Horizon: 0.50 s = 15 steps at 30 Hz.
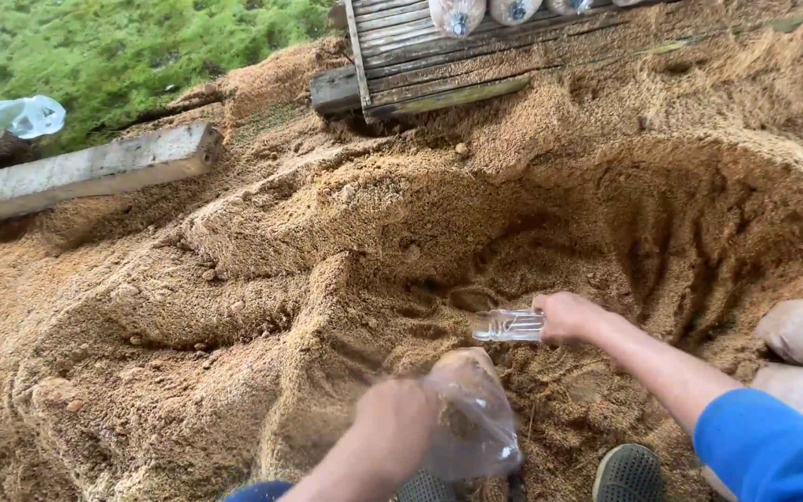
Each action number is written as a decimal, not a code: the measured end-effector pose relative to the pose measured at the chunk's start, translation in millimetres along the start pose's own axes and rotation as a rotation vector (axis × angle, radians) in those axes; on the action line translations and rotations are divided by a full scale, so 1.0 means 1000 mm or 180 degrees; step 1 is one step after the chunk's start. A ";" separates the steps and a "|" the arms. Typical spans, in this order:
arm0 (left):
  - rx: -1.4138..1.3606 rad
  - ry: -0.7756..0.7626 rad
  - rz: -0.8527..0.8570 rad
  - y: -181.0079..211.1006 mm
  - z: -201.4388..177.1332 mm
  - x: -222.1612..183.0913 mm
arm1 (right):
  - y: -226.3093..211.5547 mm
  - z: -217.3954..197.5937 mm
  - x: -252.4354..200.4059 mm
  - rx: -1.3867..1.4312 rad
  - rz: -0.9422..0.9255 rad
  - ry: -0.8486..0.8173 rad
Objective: Filling small plastic bags with grain or substrate from a large pile using a small plastic cup as a scoop.
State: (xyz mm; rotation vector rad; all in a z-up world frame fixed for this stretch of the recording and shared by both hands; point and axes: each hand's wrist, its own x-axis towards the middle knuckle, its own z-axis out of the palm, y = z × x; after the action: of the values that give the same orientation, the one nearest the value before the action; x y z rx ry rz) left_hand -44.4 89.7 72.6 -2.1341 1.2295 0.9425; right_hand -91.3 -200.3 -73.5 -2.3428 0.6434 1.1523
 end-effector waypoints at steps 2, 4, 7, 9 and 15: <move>-0.0758 -0.0295 0.0044 0.011 -0.001 0.001 | -0.003 0.009 0.014 0.0243 -0.0071 0.0142; -0.0562 -0.0243 0.0318 0.015 0.002 0.006 | -0.007 0.010 0.030 0.0262 -0.0103 0.0128; -0.0356 0.0017 0.0711 0.022 0.008 0.015 | -0.025 0.008 0.036 0.0338 -0.0127 0.0098; -0.0344 0.0216 0.0806 0.025 0.001 0.017 | -0.043 0.006 0.040 0.0396 -0.0145 0.0077; -0.1193 -0.1259 0.0653 0.034 -0.033 0.026 | -0.096 0.001 0.050 0.0526 -0.0481 0.0035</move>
State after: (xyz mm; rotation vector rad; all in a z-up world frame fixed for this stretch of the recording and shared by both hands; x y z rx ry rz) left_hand -54.5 36.2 70.9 -1.9670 1.1482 1.7063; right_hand -8.7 -134.1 -96.6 -2.2177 0.5338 0.9821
